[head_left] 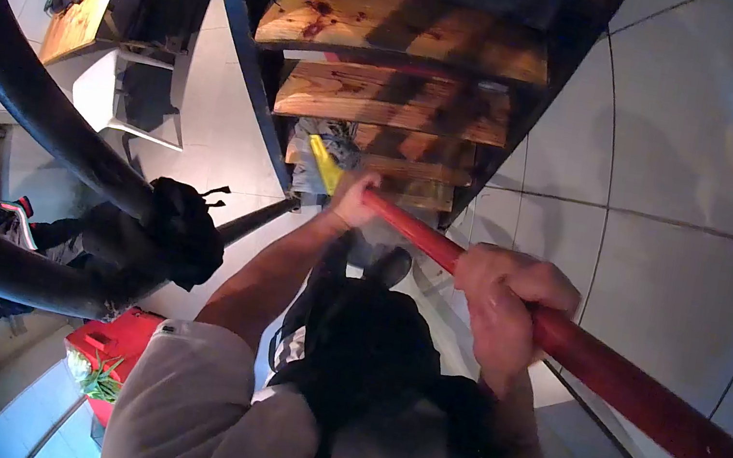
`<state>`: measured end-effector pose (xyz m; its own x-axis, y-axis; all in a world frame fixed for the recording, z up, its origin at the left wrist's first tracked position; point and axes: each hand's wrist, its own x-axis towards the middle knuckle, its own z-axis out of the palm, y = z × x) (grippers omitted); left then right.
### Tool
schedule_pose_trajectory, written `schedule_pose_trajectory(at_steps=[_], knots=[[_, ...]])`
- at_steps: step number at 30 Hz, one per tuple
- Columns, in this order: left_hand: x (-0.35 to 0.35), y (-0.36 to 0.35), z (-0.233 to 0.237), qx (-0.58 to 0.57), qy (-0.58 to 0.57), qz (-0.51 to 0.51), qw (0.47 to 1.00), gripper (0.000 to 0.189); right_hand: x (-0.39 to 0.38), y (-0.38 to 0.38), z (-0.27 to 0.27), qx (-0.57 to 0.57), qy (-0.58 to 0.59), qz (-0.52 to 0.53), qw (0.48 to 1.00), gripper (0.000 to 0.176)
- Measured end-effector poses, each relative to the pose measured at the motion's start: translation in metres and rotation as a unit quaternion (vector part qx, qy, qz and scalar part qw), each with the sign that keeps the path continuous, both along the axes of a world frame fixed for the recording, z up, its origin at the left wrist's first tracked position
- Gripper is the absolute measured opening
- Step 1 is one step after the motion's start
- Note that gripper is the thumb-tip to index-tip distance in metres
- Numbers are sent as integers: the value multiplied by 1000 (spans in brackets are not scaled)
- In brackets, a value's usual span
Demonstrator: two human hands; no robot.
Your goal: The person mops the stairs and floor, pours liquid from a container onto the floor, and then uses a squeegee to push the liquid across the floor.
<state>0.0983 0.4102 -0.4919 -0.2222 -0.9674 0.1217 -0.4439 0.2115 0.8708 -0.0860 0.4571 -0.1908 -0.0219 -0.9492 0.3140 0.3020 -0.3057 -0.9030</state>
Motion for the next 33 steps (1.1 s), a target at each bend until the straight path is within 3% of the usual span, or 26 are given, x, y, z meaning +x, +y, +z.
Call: schedule_pose_trajectory(at_steps=[4, 8, 10, 12, 16, 19, 24, 29, 32, 33], knots=[[-73, 13, 4, -54, 21, -17, 998, 28, -33, 26, 12, -49, 7, -49, 998, 13], [-161, 24, 3, -37, 128, -96, 986, 26, -58, 54, 30, -81, 78, -140, 984, 15], [-204, 30, 9, -58, 156, -97, 981, 25, -66, 63, 37, -51, 112, -168, 978, 16], [-231, 29, 12, -43, 151, -180, 971, 28, -78, 75, 40, -7, 186, -196, 963, 16], [-232, 59, 30, 56, 51, -203, 976, 27, -85, 110, 53, -38, 172, -192, 966, 18], [-209, 95, 88, 91, 30, -203, 975, 26, -74, 140, 91, -78, 155, -179, 968, 19], [-188, 155, 137, 61, 126, -199, 970, 27, -31, 178, 141, -122, 155, -198, 960, 18], [-169, 181, 136, 7, 165, -239, 957, 27, 8, 197, 143, -132, 161, -260, 943, 15], [-135, 183, 162, -37, -105, -261, 959, 43, 5, 196, 132, -140, 92, -282, 945, 17], [-122, 179, 160, -26, -139, -296, 945, 51, 7, 198, 126, -119, 81, -299, 943, 16]])
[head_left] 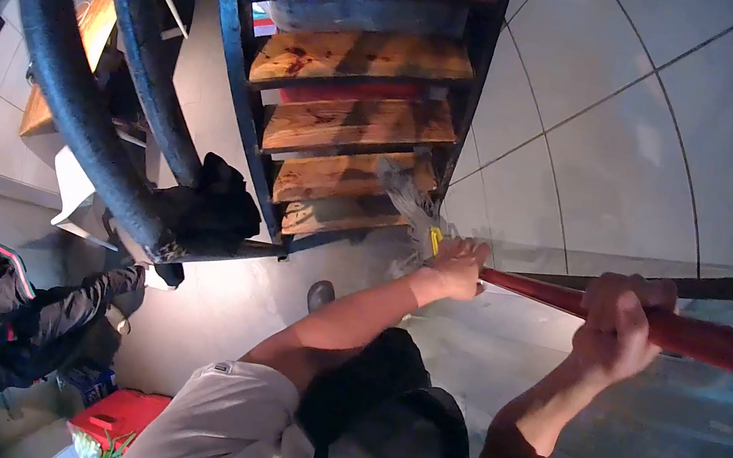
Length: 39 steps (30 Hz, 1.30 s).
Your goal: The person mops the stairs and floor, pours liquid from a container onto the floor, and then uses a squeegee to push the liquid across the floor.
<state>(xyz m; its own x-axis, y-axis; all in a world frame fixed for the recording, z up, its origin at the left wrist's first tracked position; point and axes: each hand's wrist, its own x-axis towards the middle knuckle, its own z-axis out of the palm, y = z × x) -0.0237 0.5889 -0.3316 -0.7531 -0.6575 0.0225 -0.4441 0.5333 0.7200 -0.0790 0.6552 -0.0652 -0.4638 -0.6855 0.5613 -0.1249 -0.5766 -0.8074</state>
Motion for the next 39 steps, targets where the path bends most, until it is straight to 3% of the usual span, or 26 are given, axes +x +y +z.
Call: schedule_pose_trajectory(at_steps=[2, 4, 6, 7, 10, 12, 16, 18, 20, 22, 24, 27, 28, 30, 31, 32, 34, 36, 39], knots=[[27, -13, -2, 9, -78, -67, 995, 69, 0, 6, -12, 29, -36, -30, 998, 16], [62, -38, 4, 177, -96, 20, 979, 77, -7, 15, -32, 45, -56, -36, 997, 15], [84, -72, -12, 105, -177, 99, 974, 80, -14, 27, -37, 62, -64, -35, 995, 15], [98, -87, -18, 107, -153, 151, 971, 82, -18, 33, -37, 73, -64, -32, 995, 15], [125, -113, 30, 187, -77, 296, 934, 83, -38, 58, -43, 100, -72, -26, 992, 16], [141, -158, -1, 71, -24, 296, 952, 80, -50, 74, -46, 112, -75, -34, 990, 17], [164, -199, 60, 1, 4, 339, 941, 78, -69, 91, -59, 101, -69, 28, 992, 19], [176, -224, 86, 40, 2, 396, 918, 77, -71, 88, -63, 106, -55, -3, 993, 20], [190, -233, 123, -42, -8, 402, 915, 77, -71, 84, -65, 123, -69, -22, 990, 21], [204, -276, 135, -89, -81, 500, 858, 69, -71, 81, -70, 142, -109, -29, 983, 21], [227, -321, 156, -165, -44, 483, 859, 73, -77, 76, -82, 157, -85, -9, 984, 20], [228, -332, 217, 2, 31, 484, 874, 72, -89, 57, -93, 183, -66, 16, 981, 19], [248, -386, 183, -164, -2, 469, 868, 71, -89, 50, -95, 193, -87, 10, 977, 18], [266, -437, 173, -110, 3, 459, 882, 82, -88, 41, -96, 218, -127, -3, 968, 17], [246, -409, 209, -34, -36, 501, 864, 86, -77, 32, -97, 190, -125, -90, 970, 14], [251, -433, 196, -32, -13, 527, 849, 82, -79, 27, -100, 187, -110, -82, 973, 13], [261, -449, 198, -9, -40, 472, 880, 70, -92, 19, -105, 182, -78, -76, 977, 12], [302, -530, 143, -184, -100, 454, 866, 58, -96, 20, -107, 193, -49, -86, 976, 11], [296, -516, 153, -246, -57, 419, 872, 35, -98, 22, -108, 198, -37, -92, 975, 10]])
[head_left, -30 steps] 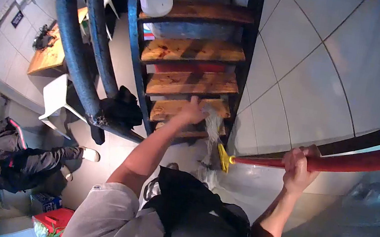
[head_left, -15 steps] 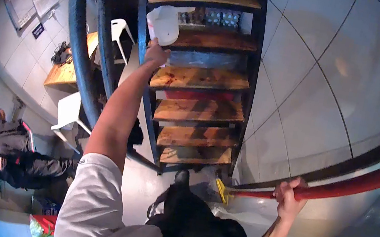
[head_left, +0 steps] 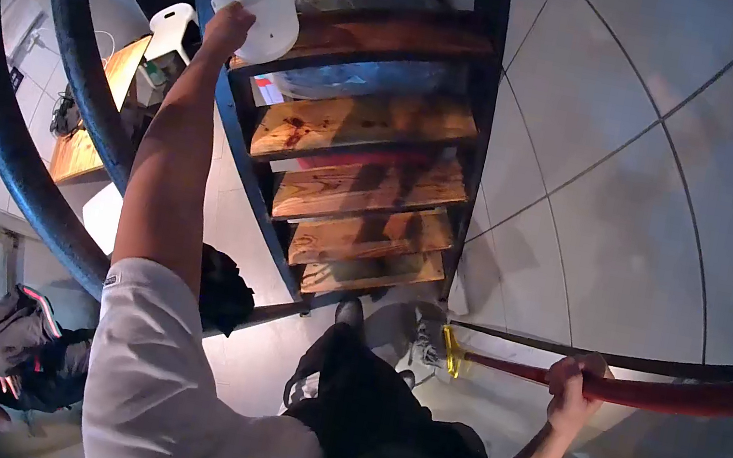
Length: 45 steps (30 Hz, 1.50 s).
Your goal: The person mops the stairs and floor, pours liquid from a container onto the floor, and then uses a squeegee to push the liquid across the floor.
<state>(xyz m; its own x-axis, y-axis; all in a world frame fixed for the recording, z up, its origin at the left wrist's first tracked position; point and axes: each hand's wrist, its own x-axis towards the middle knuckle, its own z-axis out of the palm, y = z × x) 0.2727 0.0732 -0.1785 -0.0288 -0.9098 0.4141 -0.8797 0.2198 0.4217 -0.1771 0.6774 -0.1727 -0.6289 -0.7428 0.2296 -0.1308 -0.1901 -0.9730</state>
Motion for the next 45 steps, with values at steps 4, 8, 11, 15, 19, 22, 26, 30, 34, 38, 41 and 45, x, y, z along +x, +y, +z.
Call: schedule_pose_trajectory(at_steps=[4, 8, 11, 15, 19, 22, 26, 30, 34, 38, 41, 45], knots=[[-16, 37, 3, 3, 60, 33, 998, 27, -8, 8, -10, -17, 17, -5, 1000, 12], [-36, 94, 1, 19, 94, 56, 994, 22, -21, 24, -16, -36, -4, 23, 999, 13], [-51, 159, 0, 7, 82, 45, 996, 20, -25, 31, -22, -38, -60, 40, 997, 15], [-51, 212, -51, 0, 62, 4, 998, 18, -23, 42, -25, -6, -45, 57, 997, 17], [-82, 311, -94, 88, 74, -39, 993, 20, -21, 41, -29, -14, -27, 74, 997, 22], [-97, 363, -163, 110, 44, -66, 991, 24, -22, 40, -37, -16, -15, 80, 997, 23], [-117, 417, -274, 238, 80, -66, 966, 16, -17, 30, -45, 1, -5, 43, 999, 23], [-136, 445, -384, 350, 42, -77, 933, 22, -21, 14, -70, -39, 43, 77, 995, 22], [-153, 459, -471, 400, 36, -92, 911, 26, -21, -2, -99, -47, 64, 72, 994, 17], [-158, 464, -544, 447, 17, -113, 887, 30, -22, -4, -130, -25, 13, 118, 993, 11], [-164, 459, -568, 490, -11, -115, 864, 32, -8, -12, -156, 24, 40, 87, 995, 9], [-174, 453, -591, 503, -22, -95, 859, 32, -5, -14, -182, 43, 65, 108, 991, 8]])
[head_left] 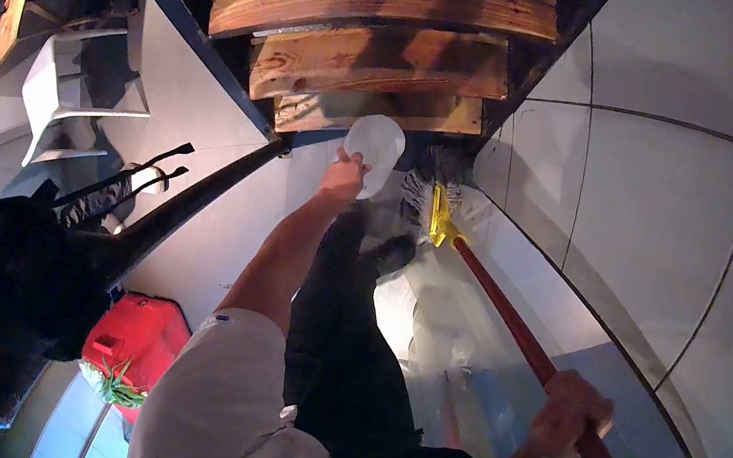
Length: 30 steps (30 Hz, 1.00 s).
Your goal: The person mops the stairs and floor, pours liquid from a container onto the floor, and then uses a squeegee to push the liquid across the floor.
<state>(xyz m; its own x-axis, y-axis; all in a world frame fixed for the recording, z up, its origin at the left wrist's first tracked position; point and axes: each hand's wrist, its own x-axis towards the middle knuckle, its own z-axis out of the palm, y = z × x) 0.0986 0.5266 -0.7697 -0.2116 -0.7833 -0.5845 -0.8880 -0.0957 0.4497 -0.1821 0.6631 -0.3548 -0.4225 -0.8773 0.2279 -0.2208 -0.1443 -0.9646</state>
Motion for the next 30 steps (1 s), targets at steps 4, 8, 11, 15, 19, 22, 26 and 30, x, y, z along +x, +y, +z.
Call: schedule_pose_trajectory(at_steps=[4, 8, 11, 15, 19, 22, 26, 30], knots=[[2, -8, 3, 9, -16, -96, 995, 32, 5, 0, -9, 27, 15, -13, 999, 9], [3, -4, -32, 8, -39, -33, 999, 32, 12, -8, -10, 20, 10, -7, 1000, 12], [11, -1, -61, 8, -36, -52, 998, 33, 19, -14, -11, 11, -3, -2, 1000, 14], [5, -13, -29, 50, -35, 27, 998, 33, 22, -13, -12, 29, 1, -17, 999, 15], [15, -12, -62, 11, -32, -51, 998, 34, 22, -12, -16, 28, 1, -12, 1000, 15], [9, -24, -41, 86, -45, 25, 995, 34, 23, -14, -17, 29, 2, -9, 1000, 15], [6, -29, -25, 70, -52, 5, 996, 35, 22, -12, -19, 31, 19, -20, 999, 15], [4, -34, -15, 66, -55, -30, 996, 35, 21, -12, -19, 29, 3, -14, 999, 15]])
